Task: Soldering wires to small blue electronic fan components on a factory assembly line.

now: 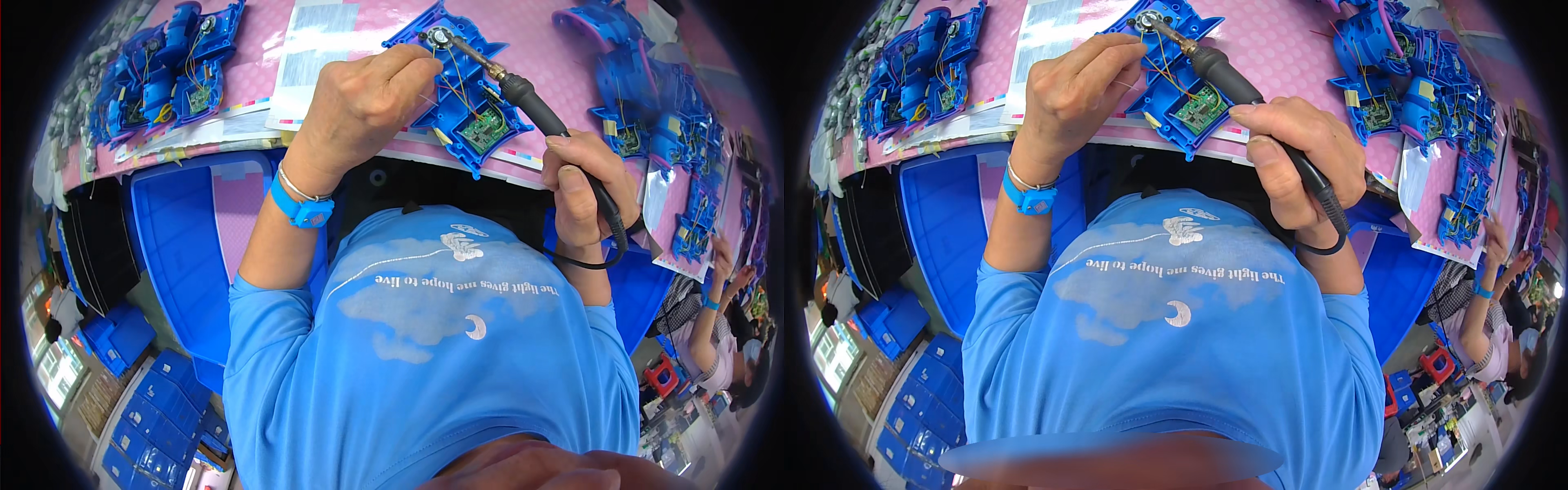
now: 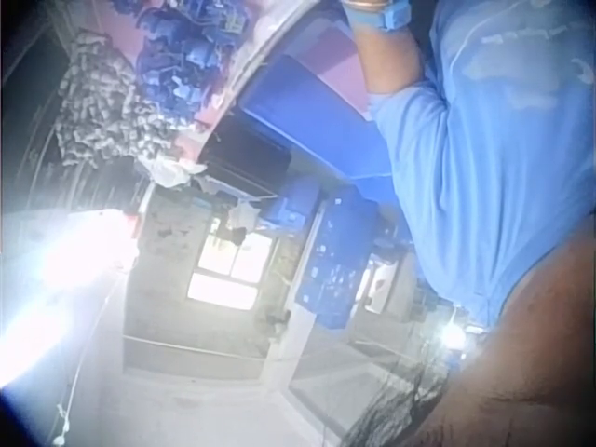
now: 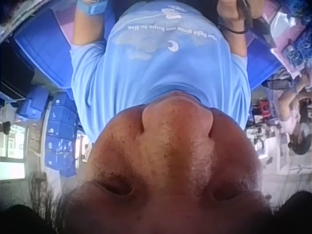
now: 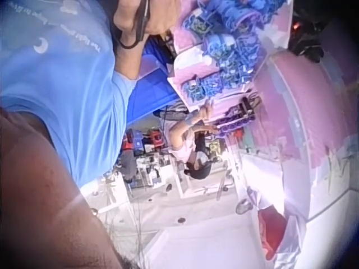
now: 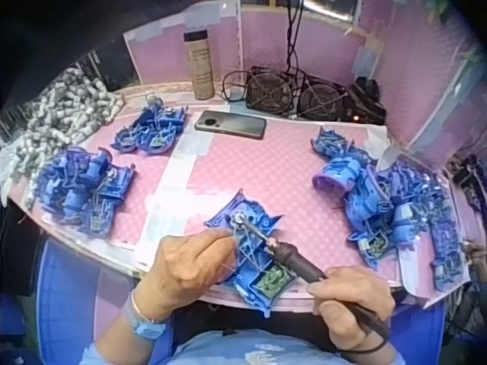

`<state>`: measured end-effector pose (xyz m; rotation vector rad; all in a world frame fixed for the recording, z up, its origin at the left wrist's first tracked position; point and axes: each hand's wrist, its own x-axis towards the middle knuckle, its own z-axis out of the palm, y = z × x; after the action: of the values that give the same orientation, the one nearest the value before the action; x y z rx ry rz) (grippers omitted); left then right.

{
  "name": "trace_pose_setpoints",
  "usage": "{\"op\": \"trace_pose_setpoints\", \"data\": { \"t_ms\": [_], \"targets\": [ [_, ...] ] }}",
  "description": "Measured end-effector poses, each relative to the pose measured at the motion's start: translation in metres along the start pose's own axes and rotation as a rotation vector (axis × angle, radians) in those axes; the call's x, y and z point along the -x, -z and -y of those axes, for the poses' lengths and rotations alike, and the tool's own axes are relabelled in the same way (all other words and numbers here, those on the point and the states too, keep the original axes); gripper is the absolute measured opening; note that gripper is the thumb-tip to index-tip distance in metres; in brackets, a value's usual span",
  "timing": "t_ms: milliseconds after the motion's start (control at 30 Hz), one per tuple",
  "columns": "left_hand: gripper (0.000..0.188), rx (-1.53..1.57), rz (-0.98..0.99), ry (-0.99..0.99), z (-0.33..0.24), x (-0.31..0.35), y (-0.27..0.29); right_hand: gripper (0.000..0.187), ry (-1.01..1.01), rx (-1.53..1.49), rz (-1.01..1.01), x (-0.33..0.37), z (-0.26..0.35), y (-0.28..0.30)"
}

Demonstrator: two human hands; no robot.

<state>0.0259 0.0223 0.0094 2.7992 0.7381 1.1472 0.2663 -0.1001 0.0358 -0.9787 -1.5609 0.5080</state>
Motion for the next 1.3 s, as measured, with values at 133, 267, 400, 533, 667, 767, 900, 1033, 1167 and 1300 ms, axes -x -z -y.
{"op": "trace_pose_setpoints", "data": {
  "t_ms": [133,267,400,533,667,767,900,1033,1167,1300],
  "targets": [
    [0.020,0.019,0.002,0.012,0.000,0.000,0.000,0.023,0.081,0.129,0.000,-0.001,0.000,-0.004],
    [0.020,0.025,-0.002,0.006,0.002,0.000,0.000,0.023,0.098,0.212,0.015,0.000,0.002,-0.005],
    [0.027,0.056,-0.014,-0.022,0.004,0.003,-0.001,0.023,0.202,0.249,0.056,-0.005,0.002,-0.006],
    [0.025,0.090,0.008,-0.004,0.004,0.000,0.001,0.029,0.344,0.325,0.093,-0.013,-0.004,-0.010],
    [0.027,0.089,-0.059,0.050,-0.007,-0.003,0.011,0.033,0.374,0.359,0.101,-0.012,-0.006,-0.011],
    [0.033,0.167,-0.172,0.141,-0.031,-0.008,0.025,0.034,0.399,0.379,0.112,-0.011,-0.009,-0.011],
    [0.043,0.408,-0.089,-0.027,-0.072,-0.012,0.045,0.037,0.481,0.424,0.144,-0.012,-0.013,-0.011],
    [0.055,0.317,0.115,-0.115,-0.095,-0.028,0.059,0.035,0.551,0.460,0.140,-0.011,-0.017,-0.015],
    [0.060,0.168,0.222,-0.147,-0.098,-0.024,0.059,0.037,0.583,0.499,0.133,-0.014,-0.009,-0.015],
    [0.053,0.135,0.059,-0.239,-0.093,-0.018,0.047,0.036,0.587,0.503,0.168,-0.017,-0.007,-0.010]
  ]
}}
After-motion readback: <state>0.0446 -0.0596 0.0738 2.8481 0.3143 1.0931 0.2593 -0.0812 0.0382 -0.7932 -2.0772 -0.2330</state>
